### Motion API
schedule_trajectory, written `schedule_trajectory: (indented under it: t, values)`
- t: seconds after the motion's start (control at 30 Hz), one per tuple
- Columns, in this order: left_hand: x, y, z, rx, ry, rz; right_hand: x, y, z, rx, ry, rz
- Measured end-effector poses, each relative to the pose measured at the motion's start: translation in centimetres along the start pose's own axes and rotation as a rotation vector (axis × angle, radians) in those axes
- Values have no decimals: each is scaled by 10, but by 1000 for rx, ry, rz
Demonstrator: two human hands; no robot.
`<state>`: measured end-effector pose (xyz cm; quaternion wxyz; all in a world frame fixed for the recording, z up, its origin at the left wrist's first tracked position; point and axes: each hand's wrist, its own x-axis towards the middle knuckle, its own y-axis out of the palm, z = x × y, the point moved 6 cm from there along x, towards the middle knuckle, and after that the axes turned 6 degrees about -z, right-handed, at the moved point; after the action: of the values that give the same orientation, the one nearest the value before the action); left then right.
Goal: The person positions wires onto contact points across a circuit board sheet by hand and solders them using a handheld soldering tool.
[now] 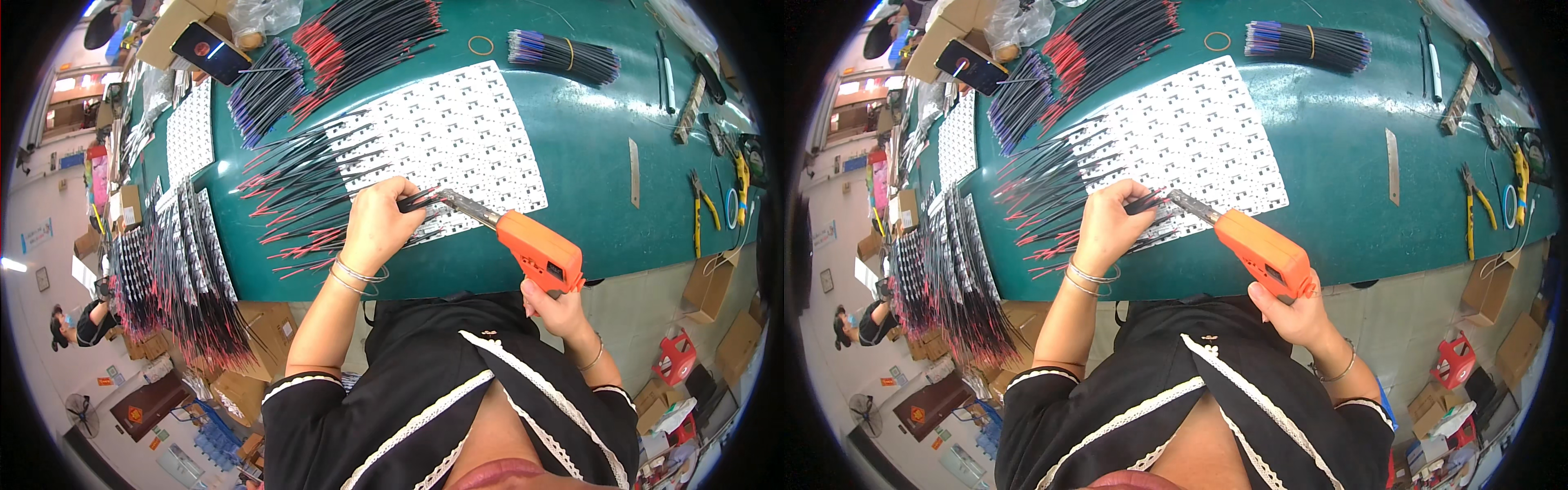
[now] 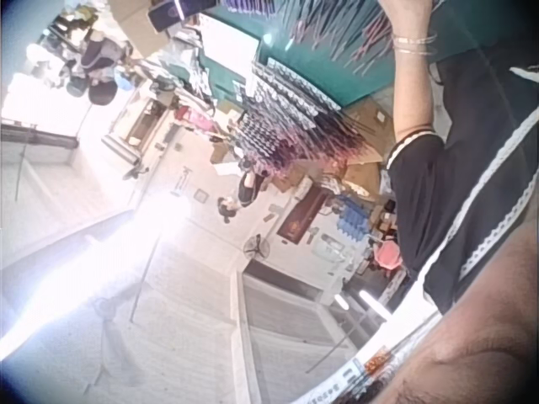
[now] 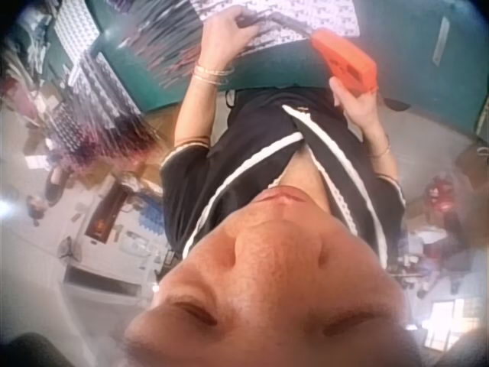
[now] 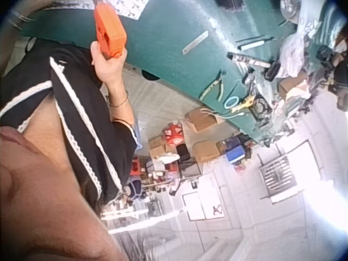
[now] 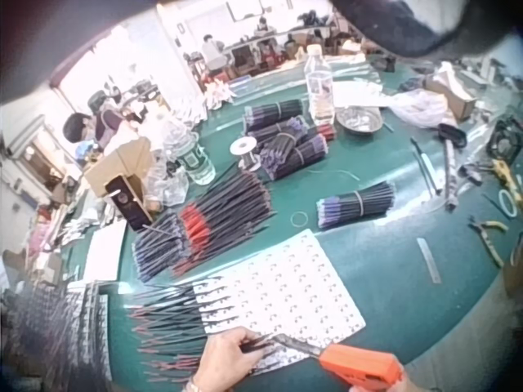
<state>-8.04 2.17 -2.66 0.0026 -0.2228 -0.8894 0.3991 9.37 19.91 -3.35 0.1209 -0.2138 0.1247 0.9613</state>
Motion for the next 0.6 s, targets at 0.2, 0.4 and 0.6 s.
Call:
schedule_trajectory:
  t: [0.2, 0.4, 0.6]
  values:
    - [1, -1, -3, 13, -1, 10, -4, -7, -4, 50, -60, 2]
    - [3, -2, -4, 2, 22, 36, -5, -6, -4, 64, -15, 6]
    - [4, -1, -4, 1, 45, 57, -4, -1, -3, 67, 33, 13]
